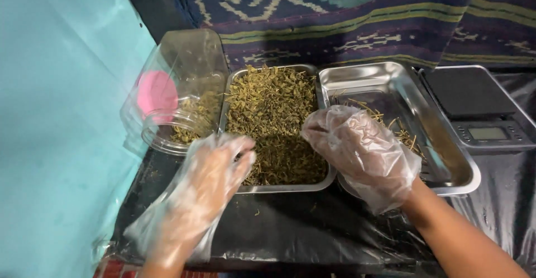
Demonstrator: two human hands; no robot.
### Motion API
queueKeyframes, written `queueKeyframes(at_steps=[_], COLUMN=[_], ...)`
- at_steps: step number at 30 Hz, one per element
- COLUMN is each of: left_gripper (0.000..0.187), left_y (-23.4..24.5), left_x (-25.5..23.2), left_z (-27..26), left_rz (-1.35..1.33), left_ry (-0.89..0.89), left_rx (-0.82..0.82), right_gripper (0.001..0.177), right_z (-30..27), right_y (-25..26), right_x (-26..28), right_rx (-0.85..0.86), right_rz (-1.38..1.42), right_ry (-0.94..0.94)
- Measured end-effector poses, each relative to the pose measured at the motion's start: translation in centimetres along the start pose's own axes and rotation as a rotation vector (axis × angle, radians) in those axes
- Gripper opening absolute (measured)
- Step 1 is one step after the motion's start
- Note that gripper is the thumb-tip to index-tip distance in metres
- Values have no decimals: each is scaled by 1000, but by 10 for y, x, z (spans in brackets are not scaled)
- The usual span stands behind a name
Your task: Sorting dried tea leaves to remove stems and separate them into different metal trays.
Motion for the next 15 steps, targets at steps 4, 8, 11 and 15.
queueKeyframes(at_steps=[4, 8, 11, 15], left_gripper=[50, 42, 20, 27], left_y=[-28, -134, -161, -141], left_x=[-5, 42, 39, 48], left_z=[48, 77, 103, 88], left_rz=[349, -303, -262, -425], left_ry=[-80, 55, 76, 30], left_rx=[-153, -177, -37, -18], right_gripper=[15, 14, 22, 13], right_z=[-2, 1, 5, 1], right_y=[-2, 0, 4, -4], right_x=[-1, -2, 2, 17], right_rx=[-8, 0, 137, 36], right_rz=[-1, 76, -453, 2], right_ry=[-86, -93, -47, 95])
Point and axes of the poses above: each hand's wrist, its own z-axis towards the middle knuckle, its own y-axis out of the back of the hand, x = y × z, the point moved 8 cm from there along z, towards the middle knuckle, and after that the axes turned 12 degrees about y, right-handed, at the moved point
